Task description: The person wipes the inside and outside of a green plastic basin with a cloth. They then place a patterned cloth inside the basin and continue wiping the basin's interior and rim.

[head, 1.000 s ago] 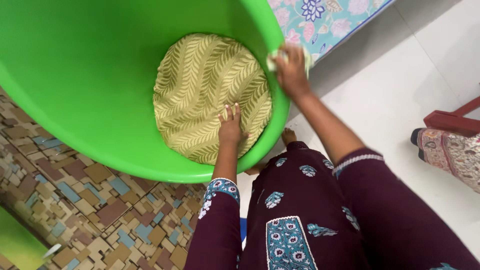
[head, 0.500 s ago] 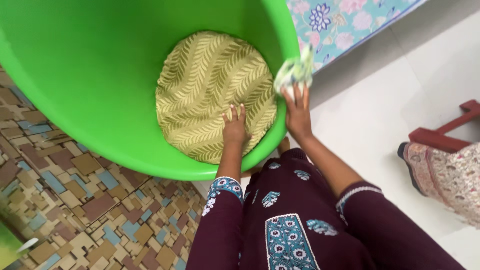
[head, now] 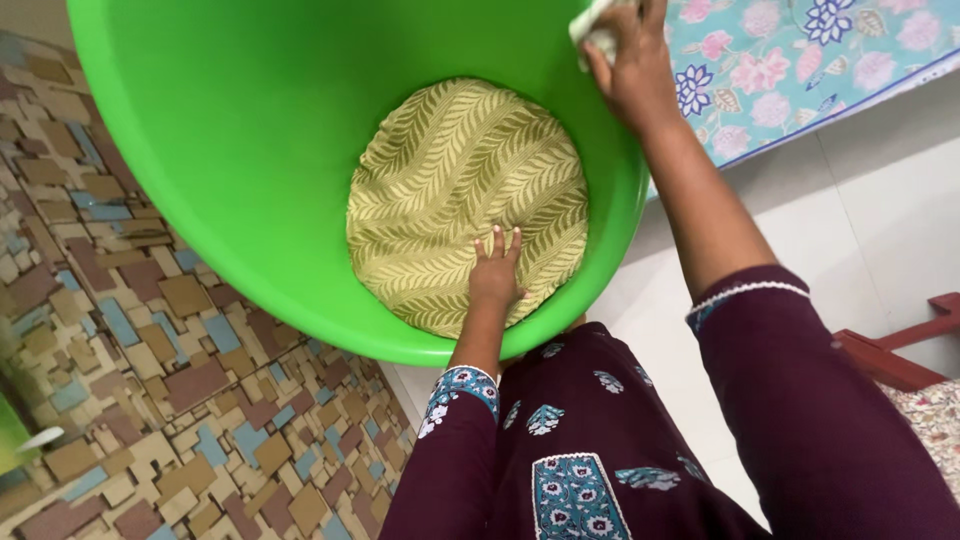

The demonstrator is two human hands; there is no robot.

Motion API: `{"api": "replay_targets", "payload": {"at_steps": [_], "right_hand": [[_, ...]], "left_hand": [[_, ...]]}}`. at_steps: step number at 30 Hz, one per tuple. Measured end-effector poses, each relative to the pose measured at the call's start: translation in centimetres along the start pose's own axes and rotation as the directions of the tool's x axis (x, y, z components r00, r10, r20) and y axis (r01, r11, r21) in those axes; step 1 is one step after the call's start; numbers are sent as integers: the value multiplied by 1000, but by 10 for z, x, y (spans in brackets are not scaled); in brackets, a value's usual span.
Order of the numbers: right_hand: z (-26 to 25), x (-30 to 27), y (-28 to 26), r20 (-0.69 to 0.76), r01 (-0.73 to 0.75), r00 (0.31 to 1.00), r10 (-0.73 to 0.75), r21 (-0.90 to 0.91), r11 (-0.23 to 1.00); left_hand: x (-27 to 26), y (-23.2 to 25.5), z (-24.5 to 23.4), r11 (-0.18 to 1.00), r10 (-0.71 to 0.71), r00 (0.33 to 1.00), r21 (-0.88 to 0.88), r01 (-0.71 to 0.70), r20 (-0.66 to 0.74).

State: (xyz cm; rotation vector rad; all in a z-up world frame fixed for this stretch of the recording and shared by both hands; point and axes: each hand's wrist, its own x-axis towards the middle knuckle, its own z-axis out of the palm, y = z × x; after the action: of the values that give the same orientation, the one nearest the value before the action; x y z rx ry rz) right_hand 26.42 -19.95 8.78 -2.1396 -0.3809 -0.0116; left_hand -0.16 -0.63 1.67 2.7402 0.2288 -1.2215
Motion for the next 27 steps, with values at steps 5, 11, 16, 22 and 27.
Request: {"api": "replay_targets", "payload": {"at_steps": [5, 11, 16, 22, 27], "right_hand": [[13, -25, -6, -215, 177, 950, -225, -224, 958], [30, -185, 42, -177, -65, 984, 32, -185, 981], [38, -280, 41, -53, -268, 963, 264, -72, 961], [51, -215, 66, -161, -91, 985, 54, -234, 968], [49, -105, 65, -262, -59, 963, -60, -424, 904]], "left_hand": [[-6, 4, 0, 1000, -13, 1000, 10, 13, 5], [-6, 3, 1, 1000, -17, 1000, -18, 17, 7], [4, -19, 34, 978, 125, 984, -153, -144, -127], [-70, -116, 30, 938, -55, 881, -328, -116, -470], [-134, -228, -44, 883, -457, 441, -455, 119, -772]]}}
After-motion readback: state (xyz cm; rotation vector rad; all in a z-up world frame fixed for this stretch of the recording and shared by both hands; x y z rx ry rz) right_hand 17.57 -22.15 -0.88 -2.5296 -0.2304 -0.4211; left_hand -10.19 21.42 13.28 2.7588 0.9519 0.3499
